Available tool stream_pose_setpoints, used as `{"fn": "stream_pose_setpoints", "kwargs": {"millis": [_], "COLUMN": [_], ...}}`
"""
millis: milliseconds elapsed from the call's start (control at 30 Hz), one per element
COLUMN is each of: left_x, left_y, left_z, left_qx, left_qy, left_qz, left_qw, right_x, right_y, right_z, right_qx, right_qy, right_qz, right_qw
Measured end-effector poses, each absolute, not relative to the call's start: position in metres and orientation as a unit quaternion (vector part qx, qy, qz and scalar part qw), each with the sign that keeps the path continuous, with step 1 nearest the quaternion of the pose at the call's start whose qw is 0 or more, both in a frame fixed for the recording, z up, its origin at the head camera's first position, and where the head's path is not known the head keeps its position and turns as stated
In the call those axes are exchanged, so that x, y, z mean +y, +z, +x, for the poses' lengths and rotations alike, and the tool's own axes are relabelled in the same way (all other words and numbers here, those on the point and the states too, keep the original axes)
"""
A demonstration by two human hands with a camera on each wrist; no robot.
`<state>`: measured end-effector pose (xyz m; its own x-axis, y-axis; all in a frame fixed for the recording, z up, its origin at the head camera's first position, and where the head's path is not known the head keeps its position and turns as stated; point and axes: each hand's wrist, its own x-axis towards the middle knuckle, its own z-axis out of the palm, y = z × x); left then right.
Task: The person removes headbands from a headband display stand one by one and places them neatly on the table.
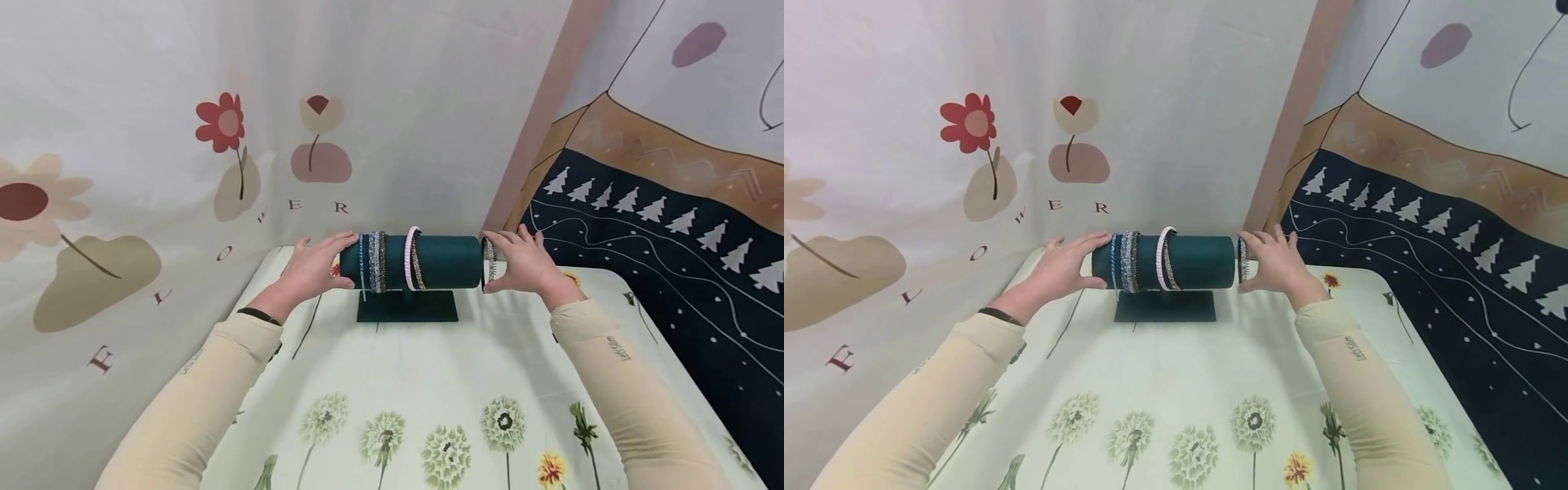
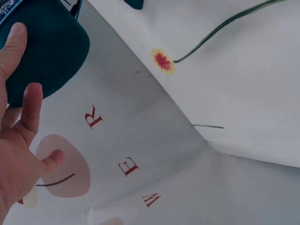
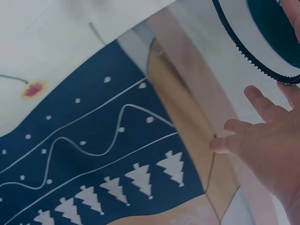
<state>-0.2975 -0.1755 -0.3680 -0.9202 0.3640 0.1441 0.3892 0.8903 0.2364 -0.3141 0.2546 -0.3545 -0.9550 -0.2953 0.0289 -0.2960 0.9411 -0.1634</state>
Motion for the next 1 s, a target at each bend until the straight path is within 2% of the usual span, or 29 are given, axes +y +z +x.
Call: {"fn": "stream_pose_setpoints", "kwargs": {"millis": [733, 1000], "left_x": [-0.177, -0.177], "left_y": [-0.368, -0.370], "left_z": [-0.296, -0.297], "left_qx": [-0.969, -0.970], "left_qy": [-0.130, -0.129], "left_qz": [-0.202, -0.199], "left_qw": [0.053, 0.051], "right_x": [0.277, 0.282], "right_y": [-0.367, -0.378], "right_z": [-0.308, -0.305], "right_qx": [-0.989, -0.988], "right_qy": [0.045, -0.042], "right_qz": [0.138, 0.149], "right_qw": [-0.025, -0.017]}}
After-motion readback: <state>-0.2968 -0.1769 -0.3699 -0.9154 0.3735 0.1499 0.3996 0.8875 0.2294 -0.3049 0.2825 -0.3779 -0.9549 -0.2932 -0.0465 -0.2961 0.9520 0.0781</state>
